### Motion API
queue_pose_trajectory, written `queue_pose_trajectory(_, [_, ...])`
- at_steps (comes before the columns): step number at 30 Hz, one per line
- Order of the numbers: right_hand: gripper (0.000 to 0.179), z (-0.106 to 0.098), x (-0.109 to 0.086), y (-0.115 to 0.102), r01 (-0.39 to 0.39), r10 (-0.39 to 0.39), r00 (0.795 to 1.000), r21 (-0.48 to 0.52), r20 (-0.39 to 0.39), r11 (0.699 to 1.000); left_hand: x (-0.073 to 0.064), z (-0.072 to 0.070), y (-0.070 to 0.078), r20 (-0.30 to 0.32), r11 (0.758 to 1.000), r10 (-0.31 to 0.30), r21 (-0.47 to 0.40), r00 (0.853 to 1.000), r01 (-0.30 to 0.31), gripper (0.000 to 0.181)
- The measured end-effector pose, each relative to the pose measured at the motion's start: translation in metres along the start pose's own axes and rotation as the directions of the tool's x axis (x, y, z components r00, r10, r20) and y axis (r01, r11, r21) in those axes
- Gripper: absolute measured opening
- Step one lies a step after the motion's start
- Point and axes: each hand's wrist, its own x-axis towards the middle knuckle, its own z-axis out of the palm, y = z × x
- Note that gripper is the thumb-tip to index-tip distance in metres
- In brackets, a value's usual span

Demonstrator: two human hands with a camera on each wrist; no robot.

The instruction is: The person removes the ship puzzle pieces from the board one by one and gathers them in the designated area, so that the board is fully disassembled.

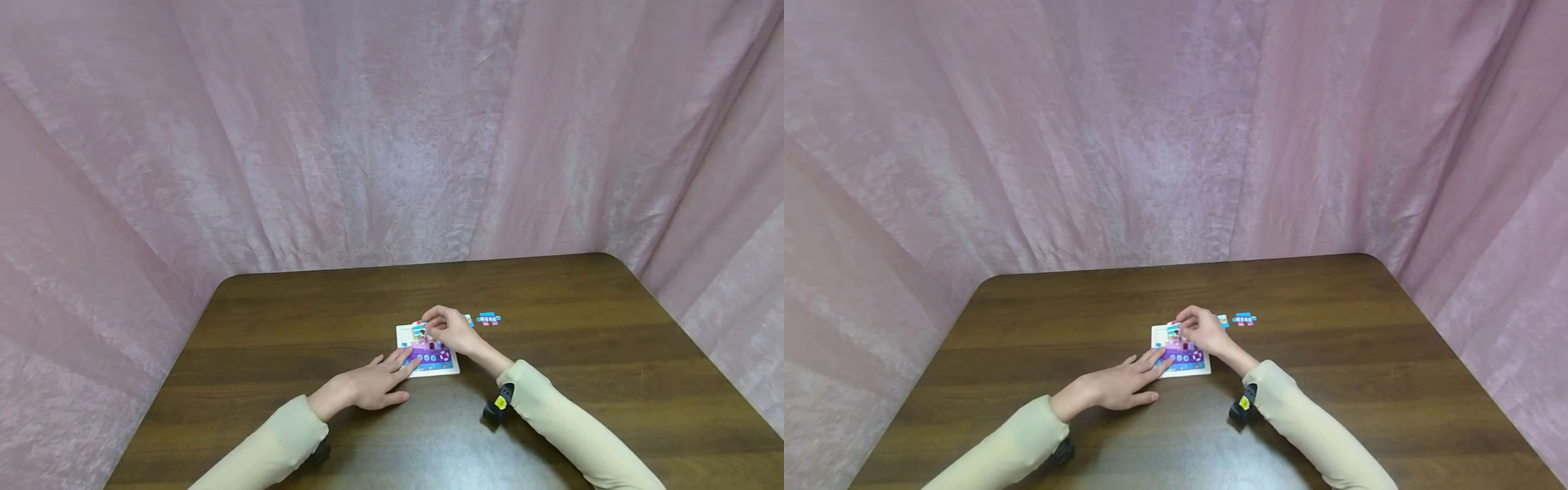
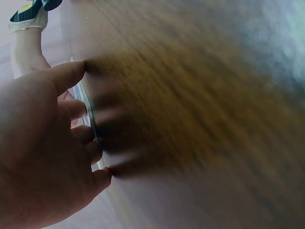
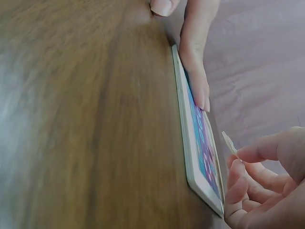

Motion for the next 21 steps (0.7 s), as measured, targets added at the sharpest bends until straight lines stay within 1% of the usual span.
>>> queue_pose_trajectory(7, [0.02,-0.012,-0.005,0.006,-0.044,0.043,0.998,-0.016,-0.038,0.999,-0.001,0.0,0.001,-0.021,1.0,0.012,0.009,1.0,-0.012,0.066])
queue_pose_trajectory(11, [0.022,-0.019,-0.007,0.008,-0.068,0.068,0.997,0.002,-0.031,0.998,-0.001,0.0,0.0,-0.023,1.0,0.014,0.01,1.0,-0.014,0.066])
queue_pose_trajectory(14, [0.022,-0.022,-0.009,0.011,-0.067,0.067,0.997,0.013,-0.036,0.998,-0.001,0.001,0.0,-0.02,1.0,0.015,0.006,1.0,-0.015,0.066])
queue_pose_trajectory(18, [0.022,-0.027,-0.01,0.014,-0.053,0.053,0.997,-0.005,-0.054,0.999,0.0,0.002,-0.001,-0.022,1.0,0.017,0.012,1.0,-0.017,0.066])
queue_pose_trajectory(21, [0.022,-0.031,-0.012,0.016,-0.071,0.071,0.996,-0.003,-0.05,0.997,0.001,0.004,-0.002,-0.025,1.0,0.015,0.018,1.0,-0.014,0.066])
